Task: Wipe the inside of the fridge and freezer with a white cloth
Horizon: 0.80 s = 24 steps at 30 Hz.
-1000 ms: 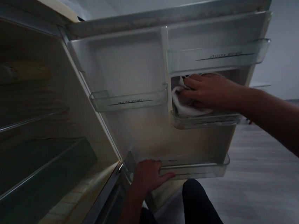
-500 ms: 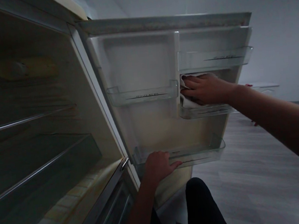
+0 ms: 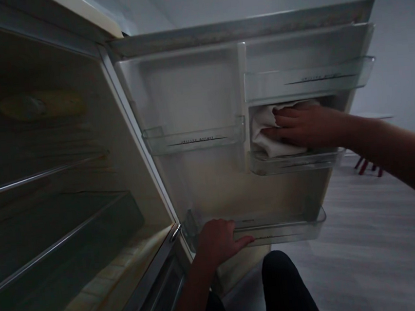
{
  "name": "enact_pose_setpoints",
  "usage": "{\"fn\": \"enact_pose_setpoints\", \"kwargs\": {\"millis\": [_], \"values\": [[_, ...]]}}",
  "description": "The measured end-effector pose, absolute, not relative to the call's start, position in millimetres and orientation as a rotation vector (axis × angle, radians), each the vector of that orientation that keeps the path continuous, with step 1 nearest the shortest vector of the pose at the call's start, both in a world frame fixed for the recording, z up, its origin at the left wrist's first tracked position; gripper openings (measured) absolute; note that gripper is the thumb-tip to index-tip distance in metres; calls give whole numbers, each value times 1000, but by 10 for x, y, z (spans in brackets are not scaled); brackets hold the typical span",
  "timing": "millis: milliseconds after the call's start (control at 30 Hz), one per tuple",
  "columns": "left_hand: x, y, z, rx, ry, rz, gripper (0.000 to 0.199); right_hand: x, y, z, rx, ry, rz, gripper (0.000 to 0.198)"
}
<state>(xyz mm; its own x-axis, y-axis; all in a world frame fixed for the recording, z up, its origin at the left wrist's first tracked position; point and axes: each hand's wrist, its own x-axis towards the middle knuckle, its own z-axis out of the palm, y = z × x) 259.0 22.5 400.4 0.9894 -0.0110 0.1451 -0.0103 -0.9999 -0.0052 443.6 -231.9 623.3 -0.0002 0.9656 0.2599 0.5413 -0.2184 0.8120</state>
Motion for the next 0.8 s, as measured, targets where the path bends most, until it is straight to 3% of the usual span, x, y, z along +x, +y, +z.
{"fn": "enact_pose_setpoints", "kwargs": {"millis": [267, 400, 500, 633, 700, 800], "values": [[2704, 113, 4038, -3100, -32, -310, 78, 4660, -2163, 6315, 1773, 1507, 1099, 42], [2762, 63, 4058, -3090, -49, -335, 77, 4602, -2415, 6377, 2315, 1383, 1120, 41], [2772, 47, 4065, -3101, -65, -327, 77, 4331, -2452, 6320, 2627, 1709, 1182, 40], [2749, 60, 4069, -3112, -53, -312, 78, 3973, -2215, 6154, 2710, 2049, 731, 48], [2723, 83, 4063, -3105, -25, -314, 78, 3916, -2054, 6077, 2727, 1977, 496, 63], [2674, 125, 4052, -3089, 1, -314, 79, 3943, -1893, 6017, 2818, 1702, 412, 81]]}}
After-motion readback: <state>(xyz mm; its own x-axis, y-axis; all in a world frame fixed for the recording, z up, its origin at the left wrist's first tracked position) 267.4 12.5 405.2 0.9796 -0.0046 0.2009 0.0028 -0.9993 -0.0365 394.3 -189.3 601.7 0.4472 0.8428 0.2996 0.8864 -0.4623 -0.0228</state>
